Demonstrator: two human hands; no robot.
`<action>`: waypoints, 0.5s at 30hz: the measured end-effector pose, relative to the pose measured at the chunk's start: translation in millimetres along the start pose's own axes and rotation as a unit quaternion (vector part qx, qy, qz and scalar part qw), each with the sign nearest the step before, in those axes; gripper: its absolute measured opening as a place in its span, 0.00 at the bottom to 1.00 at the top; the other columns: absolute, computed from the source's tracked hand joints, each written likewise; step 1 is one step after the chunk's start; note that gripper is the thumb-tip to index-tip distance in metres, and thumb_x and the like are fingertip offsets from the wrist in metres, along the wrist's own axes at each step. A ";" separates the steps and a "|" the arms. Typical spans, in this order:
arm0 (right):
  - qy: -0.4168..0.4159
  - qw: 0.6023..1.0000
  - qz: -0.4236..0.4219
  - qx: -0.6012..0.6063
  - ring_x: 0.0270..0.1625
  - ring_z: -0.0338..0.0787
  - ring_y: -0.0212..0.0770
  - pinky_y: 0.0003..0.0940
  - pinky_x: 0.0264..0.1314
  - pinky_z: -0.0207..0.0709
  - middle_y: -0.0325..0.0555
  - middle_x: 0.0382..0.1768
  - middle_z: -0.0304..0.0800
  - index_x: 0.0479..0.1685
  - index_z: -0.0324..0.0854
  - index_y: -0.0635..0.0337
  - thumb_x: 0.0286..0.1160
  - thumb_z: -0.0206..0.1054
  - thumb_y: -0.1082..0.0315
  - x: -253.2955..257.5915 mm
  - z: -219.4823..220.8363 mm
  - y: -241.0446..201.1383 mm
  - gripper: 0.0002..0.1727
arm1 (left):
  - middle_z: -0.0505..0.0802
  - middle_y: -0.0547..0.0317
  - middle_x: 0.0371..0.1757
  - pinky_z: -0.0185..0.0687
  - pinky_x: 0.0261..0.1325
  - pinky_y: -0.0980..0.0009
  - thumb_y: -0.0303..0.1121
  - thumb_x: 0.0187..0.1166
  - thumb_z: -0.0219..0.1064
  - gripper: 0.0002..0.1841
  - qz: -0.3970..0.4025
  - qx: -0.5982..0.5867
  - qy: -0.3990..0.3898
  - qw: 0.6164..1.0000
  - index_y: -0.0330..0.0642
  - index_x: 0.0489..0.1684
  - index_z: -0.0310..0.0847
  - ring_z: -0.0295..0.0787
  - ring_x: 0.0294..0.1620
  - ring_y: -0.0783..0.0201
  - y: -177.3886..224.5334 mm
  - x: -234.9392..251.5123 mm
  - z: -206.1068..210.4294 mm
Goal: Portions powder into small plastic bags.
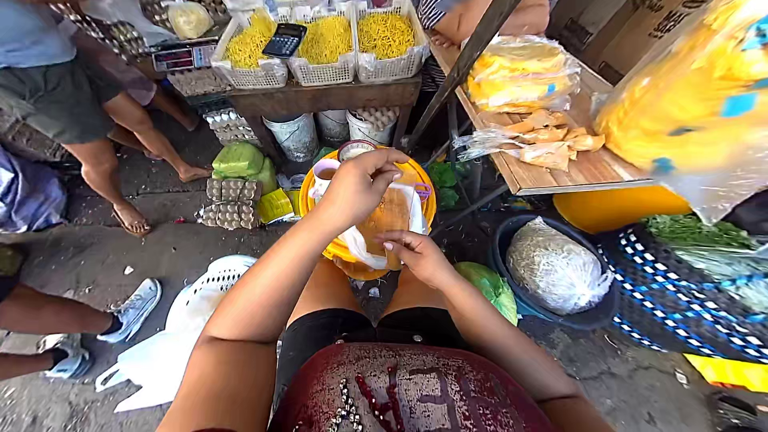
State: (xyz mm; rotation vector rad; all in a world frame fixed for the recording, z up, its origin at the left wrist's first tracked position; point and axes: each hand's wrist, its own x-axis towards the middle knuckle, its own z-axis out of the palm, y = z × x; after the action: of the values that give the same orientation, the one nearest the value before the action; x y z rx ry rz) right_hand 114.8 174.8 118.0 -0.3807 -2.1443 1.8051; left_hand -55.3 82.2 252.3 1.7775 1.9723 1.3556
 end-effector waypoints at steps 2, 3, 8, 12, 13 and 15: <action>0.027 0.999 0.013 0.024 0.59 0.92 0.30 0.28 0.66 0.83 0.46 0.55 0.95 0.59 0.87 0.65 0.84 0.62 0.70 -7.7 -2.4 5.8 0.13 | 0.95 0.58 0.43 0.87 0.56 0.73 0.26 0.82 0.67 0.12 -0.018 -0.019 0.010 1.000 0.37 0.60 0.86 0.92 0.44 0.73 -1.6 8.0 5.9; 0.040 0.998 0.020 0.039 0.58 0.92 0.29 0.28 0.65 0.84 0.45 0.54 0.95 0.57 0.88 0.66 0.83 0.63 0.71 -11.2 -2.3 8.6 0.13 | 0.95 0.58 0.43 0.87 0.55 0.73 0.26 0.82 0.67 0.12 -0.022 -0.024 0.016 0.999 0.37 0.59 0.86 0.92 0.43 0.73 -3.1 11.0 9.5; 0.079 0.994 0.052 0.055 0.51 0.94 0.28 0.27 0.59 0.86 0.42 0.46 0.97 0.46 0.89 0.65 0.80 0.66 0.71 -23.5 -1.4 18.6 0.08 | 0.94 0.58 0.41 0.87 0.52 0.72 0.24 0.81 0.68 0.09 -0.042 -0.049 0.014 0.998 0.36 0.55 0.86 0.91 0.40 0.72 -8.3 19.7 27.0; 0.099 0.993 0.069 0.005 0.45 0.92 0.28 0.28 0.55 0.86 0.41 0.42 0.94 0.50 0.85 0.65 0.84 0.63 0.67 -23.8 -19.1 14.5 0.11 | 0.93 0.55 0.40 0.87 0.48 0.70 0.24 0.79 0.70 0.13 -0.095 -0.103 0.044 0.989 0.34 0.59 0.82 0.89 0.37 0.70 -26.3 22.3 31.6; 0.096 0.991 0.082 -0.039 0.42 0.91 0.28 0.29 0.52 0.86 0.41 0.40 0.92 0.53 0.83 0.65 0.85 0.61 0.64 -24.1 -29.5 9.2 0.13 | 0.92 0.54 0.39 0.86 0.47 0.68 0.25 0.79 0.71 0.14 -0.111 -0.111 0.063 0.986 0.32 0.59 0.82 0.88 0.37 0.68 -36.3 20.8 31.4; 0.054 0.981 0.110 -0.154 0.38 0.87 0.32 0.32 0.45 0.82 0.44 0.38 0.88 0.55 0.81 0.65 0.87 0.59 0.58 -24.2 -56.1 -4.1 0.17 | 0.90 0.53 0.39 0.85 0.48 0.65 0.26 0.79 0.70 0.16 -0.172 -0.137 0.080 0.972 0.31 0.61 0.80 0.87 0.37 0.67 -63.0 12.6 33.8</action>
State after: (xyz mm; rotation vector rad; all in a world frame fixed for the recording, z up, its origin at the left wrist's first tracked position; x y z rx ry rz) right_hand 159.5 215.1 129.2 -0.7977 -2.3841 1.5133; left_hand -81.9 117.4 194.6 1.1757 1.9377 1.5916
